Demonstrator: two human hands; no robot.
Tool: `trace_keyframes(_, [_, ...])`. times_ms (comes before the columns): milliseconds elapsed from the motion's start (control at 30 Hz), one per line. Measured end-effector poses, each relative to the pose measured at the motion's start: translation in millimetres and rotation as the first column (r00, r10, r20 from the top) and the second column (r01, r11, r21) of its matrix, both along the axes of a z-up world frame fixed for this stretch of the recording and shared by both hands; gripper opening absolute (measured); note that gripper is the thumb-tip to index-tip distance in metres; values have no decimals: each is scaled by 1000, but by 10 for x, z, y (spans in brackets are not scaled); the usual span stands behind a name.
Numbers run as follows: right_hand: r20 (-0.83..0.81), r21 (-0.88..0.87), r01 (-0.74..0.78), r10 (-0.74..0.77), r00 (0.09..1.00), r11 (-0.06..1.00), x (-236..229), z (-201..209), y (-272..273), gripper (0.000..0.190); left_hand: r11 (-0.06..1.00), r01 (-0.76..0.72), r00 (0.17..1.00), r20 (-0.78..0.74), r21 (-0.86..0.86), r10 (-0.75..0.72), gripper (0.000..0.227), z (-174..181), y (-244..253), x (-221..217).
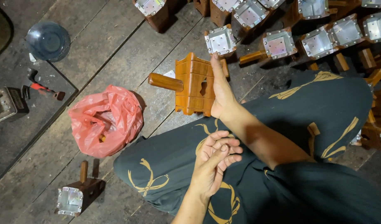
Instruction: Assembling small wooden lantern frames by fitting wooden base panels into the frames by hand.
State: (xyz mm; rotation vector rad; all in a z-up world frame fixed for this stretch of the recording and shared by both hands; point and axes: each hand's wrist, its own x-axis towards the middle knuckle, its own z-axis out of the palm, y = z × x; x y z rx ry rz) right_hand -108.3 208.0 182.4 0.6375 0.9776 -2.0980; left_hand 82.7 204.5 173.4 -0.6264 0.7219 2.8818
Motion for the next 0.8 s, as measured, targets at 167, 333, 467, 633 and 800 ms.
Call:
trace_keyframes(167, [83,141,-10,-2,997,990,15,194,-41,70,1000,-28,999,21,-14,29,34,-5,-19,-7])
trace_keyframes(333, [1,65,-65,65,998,996,-10,11,-15,65,994,-98,995,28,-53,99,37,-111,-193,7])
trace_keyframes(467, [-39,293,-165,184,982,942,-50,136,-21,117,910,-326,945,-63,-258,321,43,-141,-625,-48])
trace_keyframes(633, [-221,260,-217,277,935,941,145,-214,-62,111,722,-310,910,28,-619,414,68,-614,-1401,-156])
trace_keyframes(800, [-291,326,-239,338,895,915,162,-1149,-99,127,786,-204,971,-17,-584,239,111,-955,-1588,-322])
